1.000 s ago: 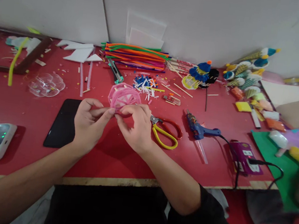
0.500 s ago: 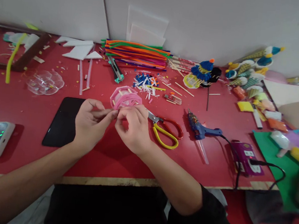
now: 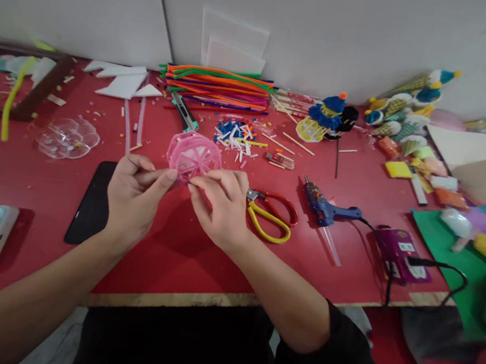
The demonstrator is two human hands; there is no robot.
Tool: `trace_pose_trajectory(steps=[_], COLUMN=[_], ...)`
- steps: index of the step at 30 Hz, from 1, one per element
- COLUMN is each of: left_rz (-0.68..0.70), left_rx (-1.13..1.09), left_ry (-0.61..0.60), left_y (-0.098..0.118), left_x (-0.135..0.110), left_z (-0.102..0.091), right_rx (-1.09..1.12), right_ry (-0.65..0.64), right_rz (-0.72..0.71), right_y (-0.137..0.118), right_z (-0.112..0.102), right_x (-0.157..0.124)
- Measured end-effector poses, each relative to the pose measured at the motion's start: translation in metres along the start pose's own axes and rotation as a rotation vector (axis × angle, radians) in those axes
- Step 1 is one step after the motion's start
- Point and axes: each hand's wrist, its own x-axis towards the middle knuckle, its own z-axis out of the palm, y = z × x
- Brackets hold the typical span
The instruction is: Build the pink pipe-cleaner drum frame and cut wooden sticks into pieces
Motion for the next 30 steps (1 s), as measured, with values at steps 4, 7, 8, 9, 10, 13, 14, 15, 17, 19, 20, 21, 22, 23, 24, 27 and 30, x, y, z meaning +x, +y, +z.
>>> trace_pose_trajectory(steps=[4,7,8,9,10,13,14,15,17,19,20,21,22,23,24,27,30], left_rz=[0.031,0.051,0.055,0.059,0.060,0.055,0.049,0.040,0.027,0.024,0.028,0.030,0.032,0.032,0.030,0.008,-0.036], left_rx=[0.101,0.135,0.138,0.139,0.139,0.139,0.142,0.145,0.146,0.145,0.144,0.148,0.155,0.162,0.172,0.203,0.195], left_ry=[-0.054,-0.068,-0.070,-0.073,-0.075,-0.077,-0.077,-0.078,-0.085,-0.087,-0.087,-0.087,-0.089,-0.092,-0.097,-0.102,-0.107], left_y=[0.002,0.004,0.005,0.005,0.005,0.005,0.005,0.004,0.004,0.003,0.003,0.002,0.002,0.002,0.002,0.004,0.007], left_x=[-0.006,-0.007,-0.008,-0.008,-0.008,-0.008,-0.008,-0.008,-0.008,-0.008,-0.008,-0.008,-0.008,-0.008,-0.009,-0.011,-0.012], left_z=[0.003,0.003,0.003,0.003,0.003,0.003,0.003,0.003,0.003,0.002,0.002,0.002,0.002,0.002,0.003,0.004,0.006], right_rx=[0.001,0.031,0.039,0.045,0.049,0.039,0.029,0.017,-0.014,-0.049,-0.063,-0.072,-0.078,-0.082,-0.086,-0.094,-0.103], right_ry=[0.017,0.001,-0.007,-0.016,-0.025,-0.034,-0.032,-0.031,-0.037,-0.051,-0.058,-0.063,-0.067,-0.070,-0.067,-0.018,0.026], right_rz=[0.047,0.061,0.064,0.066,0.068,0.054,0.039,0.018,-0.024,-0.055,-0.066,-0.075,-0.084,-0.089,-0.089,-0.067,-0.077], right_y=[0.001,0.002,0.002,0.002,0.002,0.003,0.003,0.003,0.004,0.005,0.005,0.005,0.005,0.005,0.005,0.003,0.002], right_z=[0.001,0.002,0.002,0.002,0.002,0.001,0.000,0.000,-0.001,-0.002,-0.002,-0.002,-0.002,-0.002,-0.001,0.001,0.003], right_x=[-0.002,-0.001,-0.001,-0.001,-0.001,-0.001,-0.001,-0.002,-0.003,-0.003,-0.003,-0.003,-0.003,-0.003,-0.003,-0.002,-0.002])
